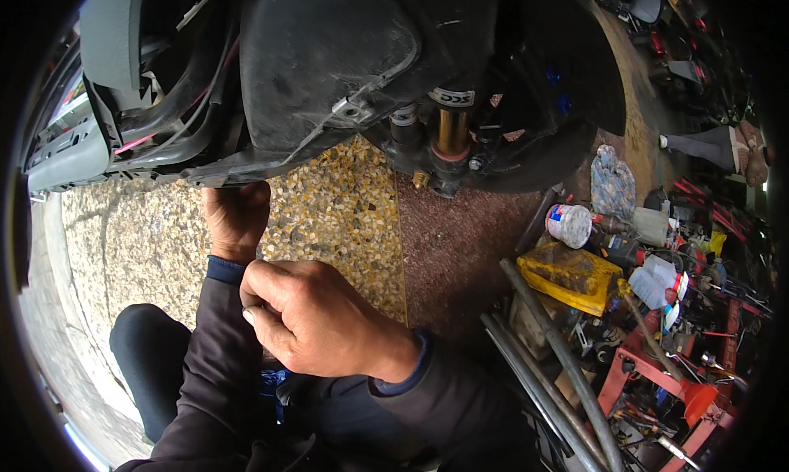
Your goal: The person unpacks small parts from a plastic bag and installs them into the undercarriage of a scooter. They use a power drill to secure components and handle various small hardware items during the repair.
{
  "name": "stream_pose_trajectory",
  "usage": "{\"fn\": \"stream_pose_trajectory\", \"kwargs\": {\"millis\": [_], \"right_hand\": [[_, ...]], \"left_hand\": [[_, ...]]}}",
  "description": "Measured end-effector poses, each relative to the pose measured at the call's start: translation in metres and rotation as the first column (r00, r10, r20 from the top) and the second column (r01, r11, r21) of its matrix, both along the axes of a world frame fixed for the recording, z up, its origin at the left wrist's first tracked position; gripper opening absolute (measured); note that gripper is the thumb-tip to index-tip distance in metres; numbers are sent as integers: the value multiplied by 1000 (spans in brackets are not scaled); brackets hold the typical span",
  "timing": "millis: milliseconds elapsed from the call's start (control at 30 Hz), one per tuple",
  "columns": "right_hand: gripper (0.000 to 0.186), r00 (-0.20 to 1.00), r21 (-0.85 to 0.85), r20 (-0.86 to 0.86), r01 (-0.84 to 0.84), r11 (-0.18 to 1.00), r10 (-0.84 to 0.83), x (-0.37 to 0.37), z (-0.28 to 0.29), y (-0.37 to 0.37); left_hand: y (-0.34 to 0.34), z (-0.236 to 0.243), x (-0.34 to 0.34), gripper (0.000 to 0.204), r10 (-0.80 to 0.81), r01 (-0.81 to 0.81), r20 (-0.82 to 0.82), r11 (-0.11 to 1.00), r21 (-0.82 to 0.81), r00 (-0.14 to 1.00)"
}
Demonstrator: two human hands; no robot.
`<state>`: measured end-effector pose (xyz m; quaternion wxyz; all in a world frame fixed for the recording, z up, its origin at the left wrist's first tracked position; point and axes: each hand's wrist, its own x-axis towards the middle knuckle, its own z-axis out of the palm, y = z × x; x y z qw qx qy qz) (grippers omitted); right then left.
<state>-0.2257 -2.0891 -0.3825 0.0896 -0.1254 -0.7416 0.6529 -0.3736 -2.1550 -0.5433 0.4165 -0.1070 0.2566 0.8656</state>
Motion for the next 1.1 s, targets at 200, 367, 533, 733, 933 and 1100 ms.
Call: {"fn": "stream_pose_trajectory", "kwargs": {"millis": [200, 367, 533, 733, 933, 1100], "right_hand": [[7, 1000, -23, 27, -11, 1000, 12, 1, 1, 0], [7, 1000, -25, 17, -10, 1000, 11, 1, 1, 1], [7, 1000, 23, 12, -14, 1000, 14, -1, -1, 2], [4, 987, 55, 158, -5, 998, -4, -5, -8, 5], [4, 962, 117, 243, 96, 989, -122, -16, -33, 9], [8, 933, 304, 252, 175, 936, -256, -27, -45, 5]], "left_hand": [[-1, -3, 0, 20, 1, -1, -24, 1000, -12, 1000], [-3, -8, -2, 22, -26, 27, -50, 1000, 10, 998], [-3, -14, 0, 23, 6, -5, -15, 1000, 30, 1000], [-3, -11, 0, 22, 2, -3, -52, 1000, -8, 999], [-12, 1, 30, 20, -19, 26, 77, 996, -91, 997], [-12, 10, 52, 27, -192, 223, 136, 938, -267, 972]]}}
